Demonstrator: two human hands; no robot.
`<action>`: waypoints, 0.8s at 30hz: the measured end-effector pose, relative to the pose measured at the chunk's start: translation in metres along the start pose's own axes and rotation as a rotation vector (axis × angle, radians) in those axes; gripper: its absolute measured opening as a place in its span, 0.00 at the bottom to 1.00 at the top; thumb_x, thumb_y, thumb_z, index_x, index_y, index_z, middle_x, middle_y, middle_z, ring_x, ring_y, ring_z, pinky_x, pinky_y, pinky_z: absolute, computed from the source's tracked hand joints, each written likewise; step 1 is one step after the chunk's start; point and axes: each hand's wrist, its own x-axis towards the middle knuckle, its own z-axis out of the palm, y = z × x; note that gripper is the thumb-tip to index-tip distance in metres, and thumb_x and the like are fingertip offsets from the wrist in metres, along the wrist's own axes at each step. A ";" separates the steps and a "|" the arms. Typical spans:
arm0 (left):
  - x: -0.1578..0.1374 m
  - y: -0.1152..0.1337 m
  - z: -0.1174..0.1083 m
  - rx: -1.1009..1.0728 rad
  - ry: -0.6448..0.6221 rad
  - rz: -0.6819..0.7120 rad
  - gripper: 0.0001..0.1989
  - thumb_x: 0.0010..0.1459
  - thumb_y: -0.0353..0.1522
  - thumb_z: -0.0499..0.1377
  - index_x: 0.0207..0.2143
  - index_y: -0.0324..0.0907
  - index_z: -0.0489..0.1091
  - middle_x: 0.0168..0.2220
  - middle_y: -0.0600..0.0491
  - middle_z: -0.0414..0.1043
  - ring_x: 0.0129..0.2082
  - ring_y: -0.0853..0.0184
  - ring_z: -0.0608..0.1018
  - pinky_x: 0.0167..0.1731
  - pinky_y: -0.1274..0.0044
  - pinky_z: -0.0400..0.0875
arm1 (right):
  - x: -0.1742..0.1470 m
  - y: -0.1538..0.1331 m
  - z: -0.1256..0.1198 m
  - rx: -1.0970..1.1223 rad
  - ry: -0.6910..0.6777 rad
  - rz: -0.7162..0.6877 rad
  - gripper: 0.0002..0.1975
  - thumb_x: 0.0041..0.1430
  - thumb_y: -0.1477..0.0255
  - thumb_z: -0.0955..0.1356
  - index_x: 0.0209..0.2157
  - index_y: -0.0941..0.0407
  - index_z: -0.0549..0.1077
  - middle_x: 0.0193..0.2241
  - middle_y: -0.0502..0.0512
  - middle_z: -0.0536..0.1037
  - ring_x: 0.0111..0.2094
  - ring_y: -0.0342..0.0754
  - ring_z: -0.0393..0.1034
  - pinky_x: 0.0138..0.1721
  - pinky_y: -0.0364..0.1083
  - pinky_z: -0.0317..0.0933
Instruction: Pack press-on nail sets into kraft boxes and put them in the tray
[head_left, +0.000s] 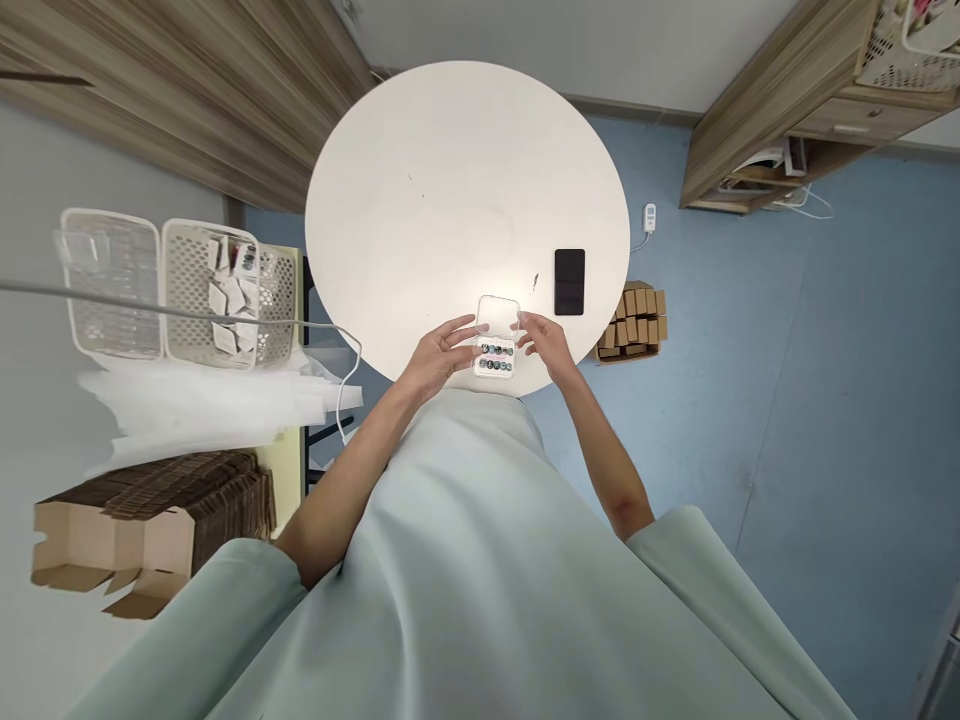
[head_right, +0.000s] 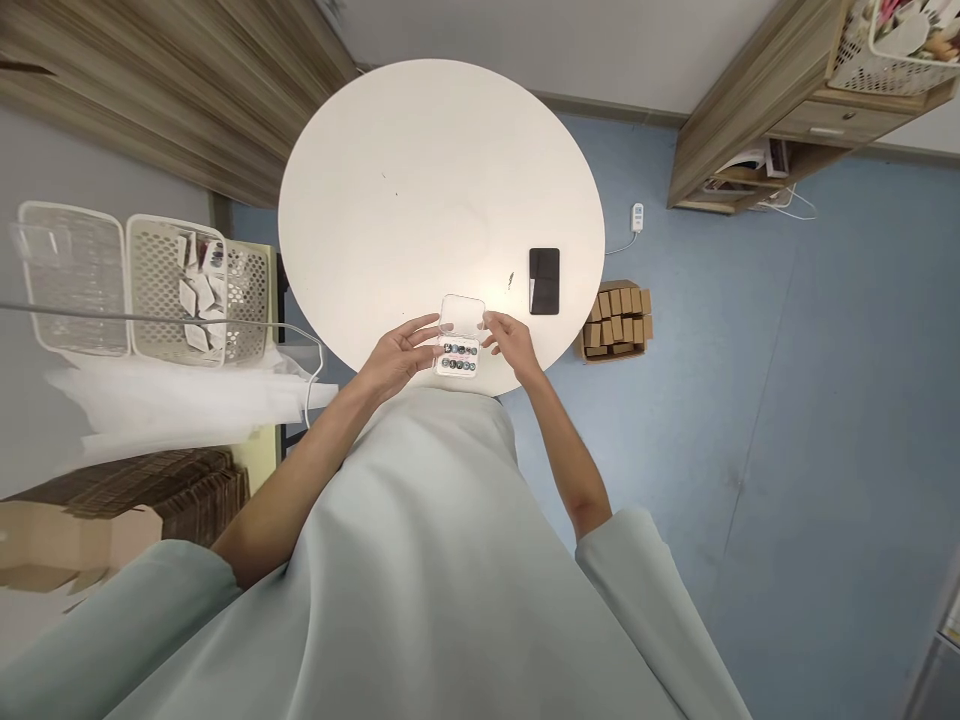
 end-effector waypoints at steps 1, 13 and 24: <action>0.000 0.000 0.001 -0.003 -0.002 -0.010 0.42 0.45 0.33 0.81 0.64 0.45 0.76 0.68 0.38 0.75 0.63 0.47 0.82 0.60 0.57 0.80 | 0.003 0.000 0.002 0.016 0.000 -0.001 0.30 0.63 0.40 0.72 0.47 0.52 0.82 0.48 0.57 0.85 0.33 0.44 0.76 0.30 0.43 0.68; 0.004 -0.007 -0.007 -0.030 0.022 0.008 0.36 0.50 0.38 0.81 0.62 0.46 0.78 0.65 0.40 0.79 0.63 0.51 0.81 0.59 0.63 0.81 | 0.004 -0.027 0.011 -0.038 0.033 -0.177 0.30 0.69 0.39 0.68 0.49 0.50 0.85 0.46 0.55 0.86 0.43 0.50 0.78 0.37 0.46 0.72; 0.001 0.002 -0.005 -0.147 0.017 0.059 0.25 0.61 0.42 0.75 0.58 0.43 0.81 0.70 0.40 0.74 0.62 0.53 0.82 0.63 0.60 0.78 | -0.033 -0.030 0.002 0.046 -0.219 -0.071 0.36 0.55 0.41 0.79 0.58 0.47 0.83 0.63 0.56 0.81 0.64 0.61 0.75 0.68 0.59 0.71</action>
